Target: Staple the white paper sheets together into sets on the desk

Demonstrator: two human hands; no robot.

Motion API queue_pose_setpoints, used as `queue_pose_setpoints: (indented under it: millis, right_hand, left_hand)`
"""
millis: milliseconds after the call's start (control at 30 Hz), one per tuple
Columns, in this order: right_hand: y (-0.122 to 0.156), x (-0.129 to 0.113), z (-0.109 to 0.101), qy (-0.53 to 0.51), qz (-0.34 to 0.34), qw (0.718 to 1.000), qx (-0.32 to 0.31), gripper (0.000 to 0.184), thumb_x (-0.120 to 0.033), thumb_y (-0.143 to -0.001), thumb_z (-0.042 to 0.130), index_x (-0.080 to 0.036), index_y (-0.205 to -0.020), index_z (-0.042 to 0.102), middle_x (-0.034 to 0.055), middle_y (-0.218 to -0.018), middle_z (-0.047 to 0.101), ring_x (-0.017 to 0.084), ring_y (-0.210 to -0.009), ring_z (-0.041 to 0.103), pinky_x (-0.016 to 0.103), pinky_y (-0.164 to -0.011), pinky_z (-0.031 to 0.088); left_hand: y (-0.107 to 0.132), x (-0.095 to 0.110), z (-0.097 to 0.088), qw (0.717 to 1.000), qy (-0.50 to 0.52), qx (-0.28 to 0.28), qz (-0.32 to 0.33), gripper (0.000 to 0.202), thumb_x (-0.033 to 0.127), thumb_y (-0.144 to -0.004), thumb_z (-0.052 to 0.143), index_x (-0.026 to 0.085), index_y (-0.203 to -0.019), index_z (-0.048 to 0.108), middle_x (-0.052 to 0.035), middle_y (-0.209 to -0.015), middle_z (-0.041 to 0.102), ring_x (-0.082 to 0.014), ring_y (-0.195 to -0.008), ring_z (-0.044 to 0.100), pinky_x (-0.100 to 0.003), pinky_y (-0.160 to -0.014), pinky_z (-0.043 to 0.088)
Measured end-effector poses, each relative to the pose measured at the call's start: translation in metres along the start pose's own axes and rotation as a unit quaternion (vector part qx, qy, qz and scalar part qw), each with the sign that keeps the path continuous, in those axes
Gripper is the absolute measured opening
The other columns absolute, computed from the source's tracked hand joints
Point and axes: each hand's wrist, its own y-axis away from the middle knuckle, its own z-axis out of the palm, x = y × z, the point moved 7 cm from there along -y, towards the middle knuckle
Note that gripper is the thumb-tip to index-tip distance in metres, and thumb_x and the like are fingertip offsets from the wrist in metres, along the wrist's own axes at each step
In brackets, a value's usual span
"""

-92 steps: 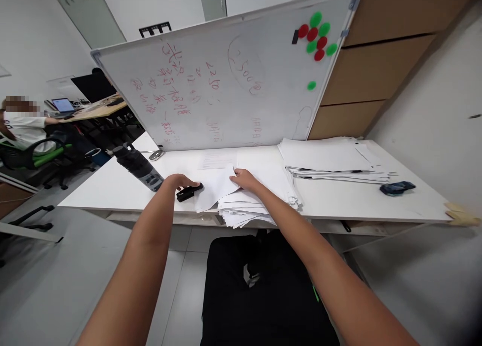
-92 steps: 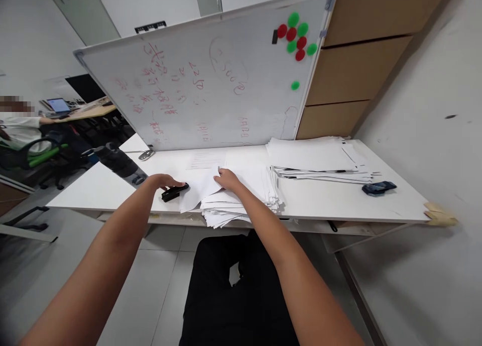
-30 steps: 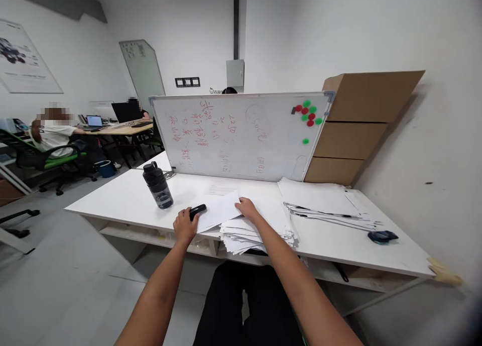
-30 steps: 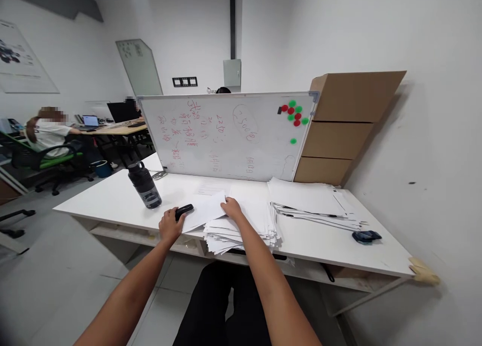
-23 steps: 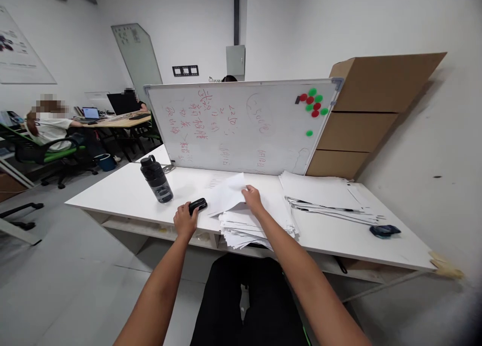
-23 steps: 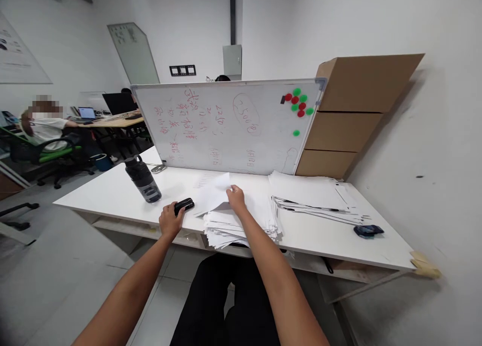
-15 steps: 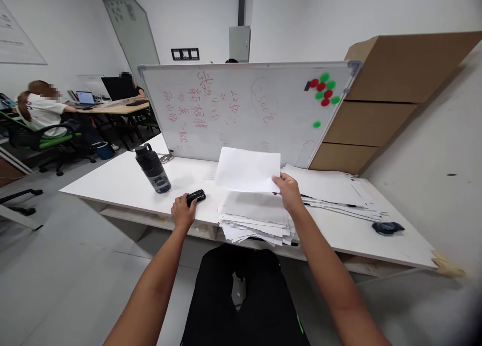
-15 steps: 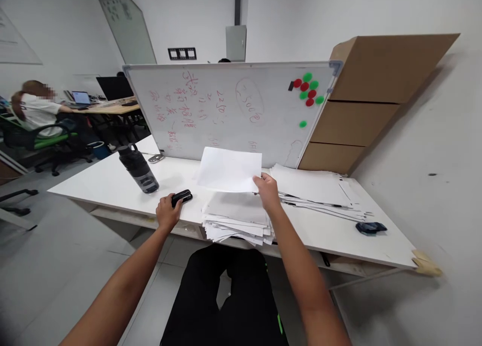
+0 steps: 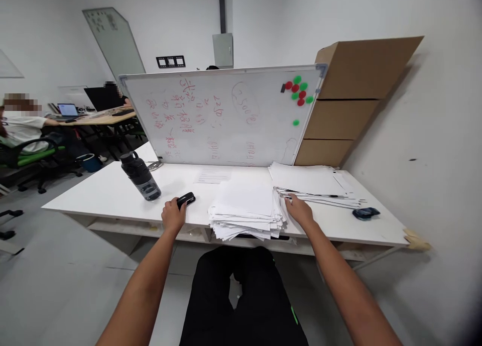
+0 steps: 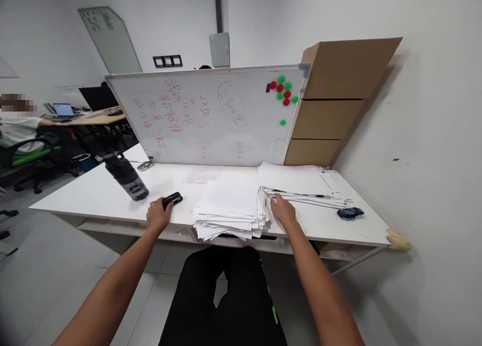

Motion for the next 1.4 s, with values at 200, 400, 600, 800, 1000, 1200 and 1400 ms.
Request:
queue_pose_setpoints:
  millis: [200, 400, 600, 800, 1000, 1200, 1400]
  right_hand:
    - [0.002, 0.007, 0.022, 0.054, -0.103, 0.993, 0.028, 0.036, -0.03, -0.101, 0.036, -0.022, -0.119, 0.065, 0.0093, -0.108, 0.074, 0.023, -0.096, 0.068, 0.029, -0.073, 0.042]
    - [-0.005, 0.009, 0.023, 0.053, -0.093, 0.993, 0.04, 0.033, -0.03, -0.1, 0.038, -0.023, -0.118, 0.065, 0.0076, -0.1, 0.076, 0.022, -0.088, 0.069, 0.029, -0.067, 0.04]
    - [-0.009, 0.016, 0.027, 0.045, -0.078, 0.995, 0.049, 0.033, -0.032, -0.099, 0.039, -0.024, -0.118, 0.065, 0.0056, -0.101, 0.076, 0.022, -0.088, 0.07, 0.029, -0.066, 0.039]
    - [-0.009, 0.017, 0.026, 0.068, -0.072, 0.994, 0.049, 0.032, -0.035, -0.099, 0.039, -0.025, -0.116, 0.065, 0.0044, -0.091, 0.076, 0.022, -0.079, 0.069, 0.029, -0.061, 0.035]
    - [-0.008, 0.017, 0.027, 0.074, -0.06, 0.995, 0.042, 0.033, -0.035, -0.099, 0.039, -0.025, -0.117, 0.065, 0.0043, -0.088, 0.076, 0.022, -0.075, 0.068, 0.029, -0.059, 0.033]
    - [-0.006, 0.015, 0.025, 0.068, -0.064, 0.995, 0.046, 0.035, -0.036, -0.1, 0.039, -0.024, -0.119, 0.065, 0.0043, -0.092, 0.077, 0.021, -0.079, 0.069, 0.027, -0.061, 0.035]
    - [-0.007, 0.016, 0.025, 0.066, -0.07, 0.994, 0.052, 0.034, -0.036, -0.1, 0.04, -0.024, -0.118, 0.066, 0.0029, -0.092, 0.077, 0.021, -0.079, 0.069, 0.027, -0.061, 0.036]
  left_hand:
    - [-0.027, -0.006, -0.004, 0.994, -0.048, 0.03, -0.096, 0.053, 0.042, -0.093, 0.048, 0.012, -0.136, 0.049, -0.0277, -0.14, 0.047, -0.0428, -0.132, 0.041, -0.058, -0.1, 0.038]
    - [-0.048, 0.1, 0.025, 0.978, -0.06, -0.017, 0.201, 0.052, 0.036, -0.093, 0.048, 0.023, -0.144, 0.046, -0.015, -0.16, 0.032, -0.0334, -0.15, 0.019, -0.054, -0.116, 0.022]
    - [-0.082, 0.161, 0.087, 0.977, 0.047, -0.139, 0.157, 0.056, 0.053, -0.09, 0.053, 0.026, -0.14, 0.052, -0.0104, -0.156, 0.04, -0.034, -0.146, 0.028, -0.05, -0.115, 0.027]
    - [-0.088, 0.159, 0.108, 0.981, 0.09, -0.135, 0.109, 0.054, 0.065, -0.087, 0.053, 0.029, -0.126, 0.061, -0.0086, -0.149, 0.05, -0.0337, -0.141, 0.035, -0.055, -0.114, 0.02]
    - [-0.087, 0.16, 0.101, 0.987, 0.088, -0.118, 0.064, 0.051, 0.057, -0.092, 0.051, 0.023, -0.129, 0.059, -0.0126, -0.132, 0.061, -0.0326, -0.127, 0.044, -0.056, -0.108, 0.02]
    - [-0.091, 0.159, 0.098, 0.994, 0.057, -0.091, 0.014, 0.043, 0.054, -0.093, 0.049, 0.026, -0.123, 0.063, -0.0116, -0.127, 0.062, -0.0337, -0.119, 0.046, -0.051, -0.098, 0.029]
    - [-0.094, 0.157, 0.095, 0.995, 0.064, -0.08, 0.002, 0.037, 0.045, -0.095, 0.046, 0.024, -0.121, 0.063, -0.0134, -0.124, 0.063, -0.0333, -0.118, 0.048, -0.049, -0.097, 0.031]
